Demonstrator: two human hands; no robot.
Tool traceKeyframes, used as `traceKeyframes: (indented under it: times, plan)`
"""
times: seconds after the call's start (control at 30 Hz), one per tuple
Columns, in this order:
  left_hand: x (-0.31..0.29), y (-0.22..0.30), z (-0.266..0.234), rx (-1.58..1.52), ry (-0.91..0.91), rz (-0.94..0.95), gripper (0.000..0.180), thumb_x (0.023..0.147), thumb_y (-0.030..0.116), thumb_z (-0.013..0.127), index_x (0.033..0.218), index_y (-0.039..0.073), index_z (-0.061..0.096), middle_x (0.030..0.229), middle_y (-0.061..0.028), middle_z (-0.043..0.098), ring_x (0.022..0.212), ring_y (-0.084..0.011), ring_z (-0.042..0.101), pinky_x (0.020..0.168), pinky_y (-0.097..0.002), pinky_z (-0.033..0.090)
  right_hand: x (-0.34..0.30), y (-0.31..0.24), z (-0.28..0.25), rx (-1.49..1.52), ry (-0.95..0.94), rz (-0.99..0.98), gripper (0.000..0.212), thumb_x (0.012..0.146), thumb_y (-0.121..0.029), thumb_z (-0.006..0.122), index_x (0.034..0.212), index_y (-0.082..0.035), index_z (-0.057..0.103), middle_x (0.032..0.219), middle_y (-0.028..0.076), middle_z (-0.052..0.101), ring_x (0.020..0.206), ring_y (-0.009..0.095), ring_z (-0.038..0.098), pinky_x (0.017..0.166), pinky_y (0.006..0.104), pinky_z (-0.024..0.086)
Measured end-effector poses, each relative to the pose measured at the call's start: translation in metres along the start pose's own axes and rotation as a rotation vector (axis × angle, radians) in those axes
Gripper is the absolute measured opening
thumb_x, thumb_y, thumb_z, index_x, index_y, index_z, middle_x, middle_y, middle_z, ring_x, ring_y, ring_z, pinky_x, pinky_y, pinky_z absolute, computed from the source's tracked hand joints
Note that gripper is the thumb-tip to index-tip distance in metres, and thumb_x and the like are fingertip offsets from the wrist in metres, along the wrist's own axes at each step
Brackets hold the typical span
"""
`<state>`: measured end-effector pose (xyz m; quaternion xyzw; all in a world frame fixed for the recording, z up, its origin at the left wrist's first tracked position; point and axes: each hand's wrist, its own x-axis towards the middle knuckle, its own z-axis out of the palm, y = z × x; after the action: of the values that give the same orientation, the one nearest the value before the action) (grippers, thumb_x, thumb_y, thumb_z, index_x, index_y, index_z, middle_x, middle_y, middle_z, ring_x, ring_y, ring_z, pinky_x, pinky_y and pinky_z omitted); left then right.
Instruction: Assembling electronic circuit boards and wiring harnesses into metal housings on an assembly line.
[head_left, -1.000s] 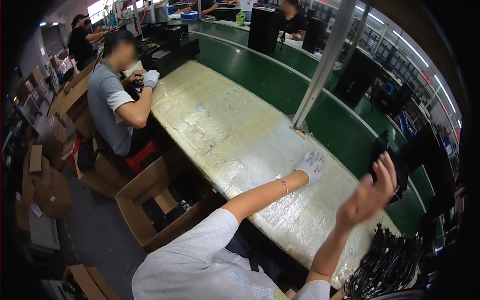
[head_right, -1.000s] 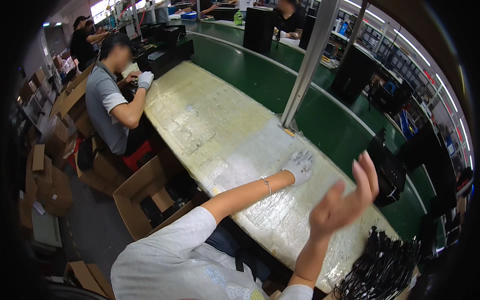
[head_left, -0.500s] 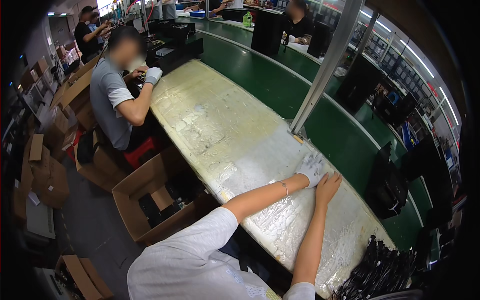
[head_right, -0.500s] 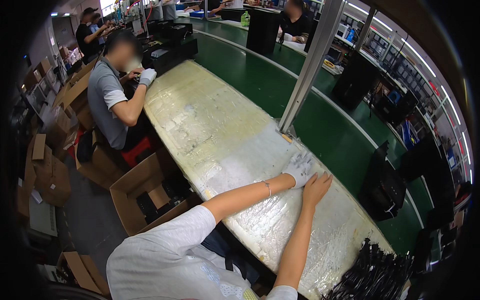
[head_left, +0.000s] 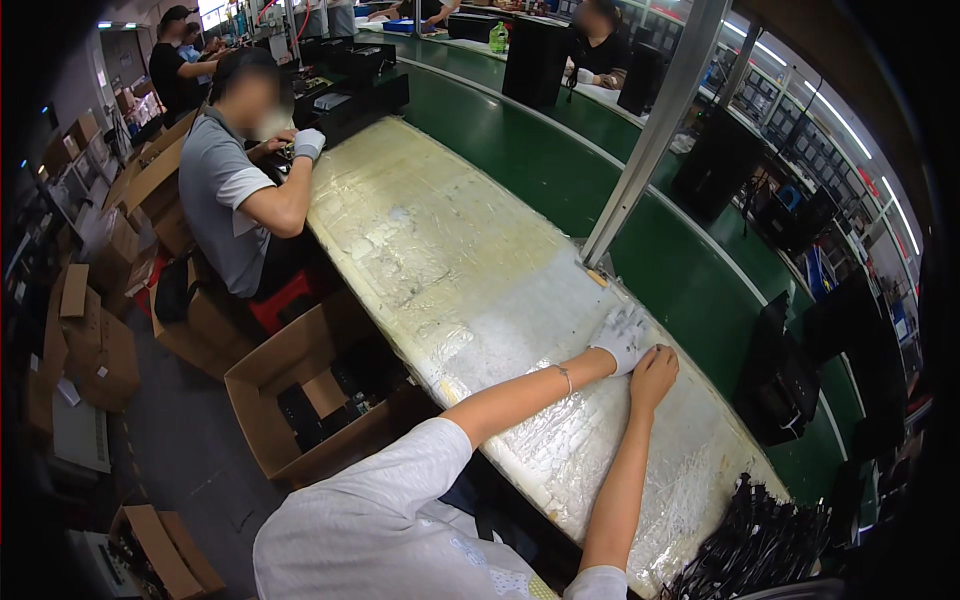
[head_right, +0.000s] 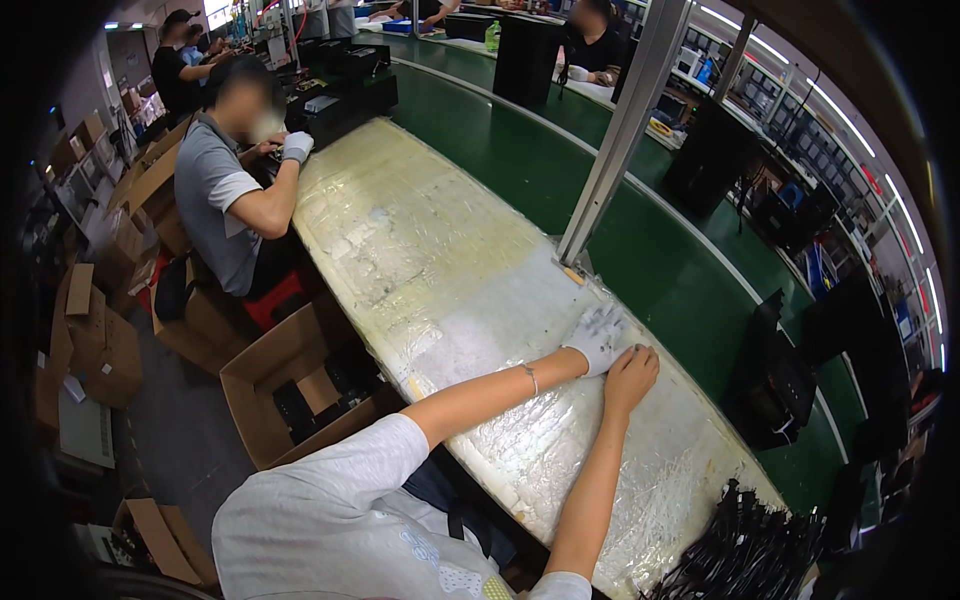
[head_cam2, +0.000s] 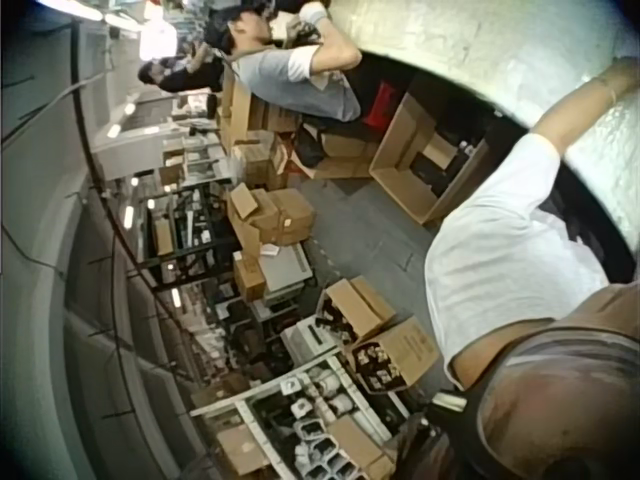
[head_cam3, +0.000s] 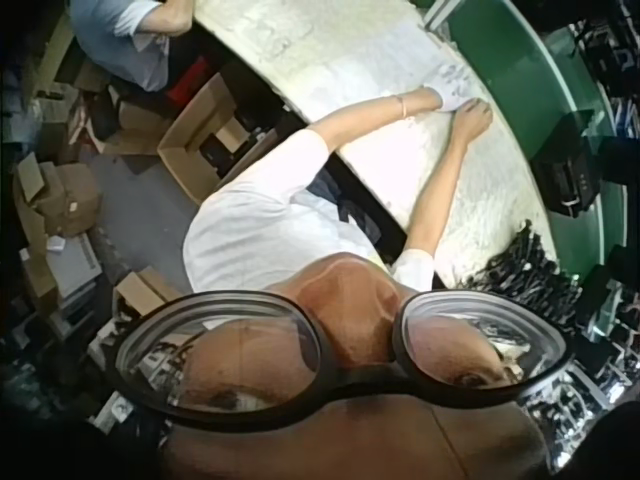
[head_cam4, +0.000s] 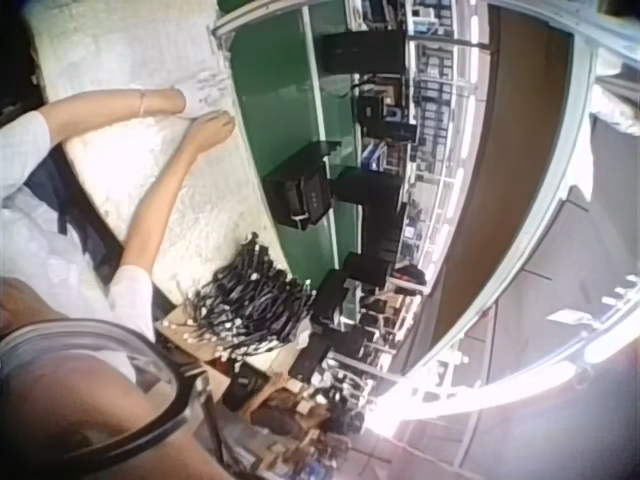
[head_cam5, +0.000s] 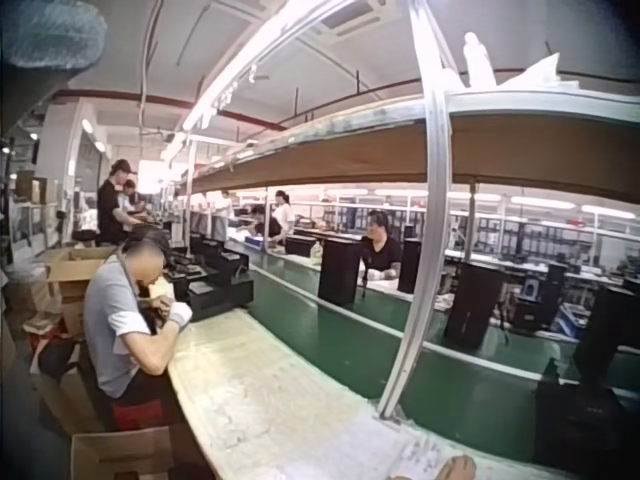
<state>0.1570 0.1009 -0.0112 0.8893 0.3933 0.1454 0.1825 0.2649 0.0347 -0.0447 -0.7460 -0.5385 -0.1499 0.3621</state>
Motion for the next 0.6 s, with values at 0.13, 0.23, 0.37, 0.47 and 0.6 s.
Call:
traceKeyframes:
  times: [0.13,0.23,0.37,0.47,0.6]
  plan:
    - [-0.0005,-0.0015,0.0005,-0.017,0.001,0.004,0.065,0.096,0.044,0.033,0.145,0.001,0.034,0.155,-0.0189,0.024,0.145,-0.0335,0.017,0.118,-0.0436,0.009,0.0001,-0.0032,-0.0005,0.000,0.002,0.005,0.024,0.092,-0.014,0.050,0.104,0.004,0.060,0.116,0.025,0.057,0.111,0.041,0.051,0.095,0.0469,0.041]
    - [-0.0002,-0.0023,0.0017,-0.033,0.022,0.007,0.065,0.096,0.044,0.033,0.145,0.000,0.034,0.155,-0.0191,0.024,0.145,-0.0337,0.017,0.118,-0.0438,0.009,0.0000,-0.0024,-0.0002,-0.003,0.004,-0.001,0.024,0.091,-0.014,0.051,0.104,0.004,0.060,0.115,0.025,0.057,0.110,0.041,0.051,0.095,0.0468,0.041]
    - [0.0013,-0.0029,0.0031,-0.023,0.008,0.006,0.066,0.096,0.045,0.034,0.145,0.000,0.034,0.155,-0.0192,0.024,0.145,-0.0338,0.017,0.117,-0.0440,0.009,0.0000,-0.0019,0.0005,0.003,0.003,0.000,0.023,0.091,-0.014,0.051,0.103,0.004,0.060,0.115,0.025,0.057,0.110,0.041,0.051,0.095,0.0468,0.041]
    - [0.0021,-0.0030,0.0065,-0.003,0.013,0.008,0.066,0.096,0.045,0.034,0.145,0.001,0.033,0.155,-0.0191,0.024,0.145,-0.0337,0.017,0.117,-0.0441,0.009,0.0011,-0.0015,-0.0003,-0.001,-0.003,0.001,0.023,0.091,-0.014,0.051,0.103,0.004,0.060,0.114,0.025,0.057,0.110,0.041,0.052,0.094,0.0467,0.041]
    - [0.0012,-0.0027,0.0048,-0.031,0.015,0.003,0.067,0.096,0.045,0.034,0.146,0.001,0.032,0.155,-0.0184,0.023,0.145,-0.0334,0.017,0.117,-0.0441,0.009,0.0007,-0.0021,-0.0005,-0.003,0.003,-0.008,0.023,0.091,-0.014,0.051,0.102,0.004,0.060,0.114,0.025,0.058,0.110,0.041,0.052,0.094,0.0466,0.041]
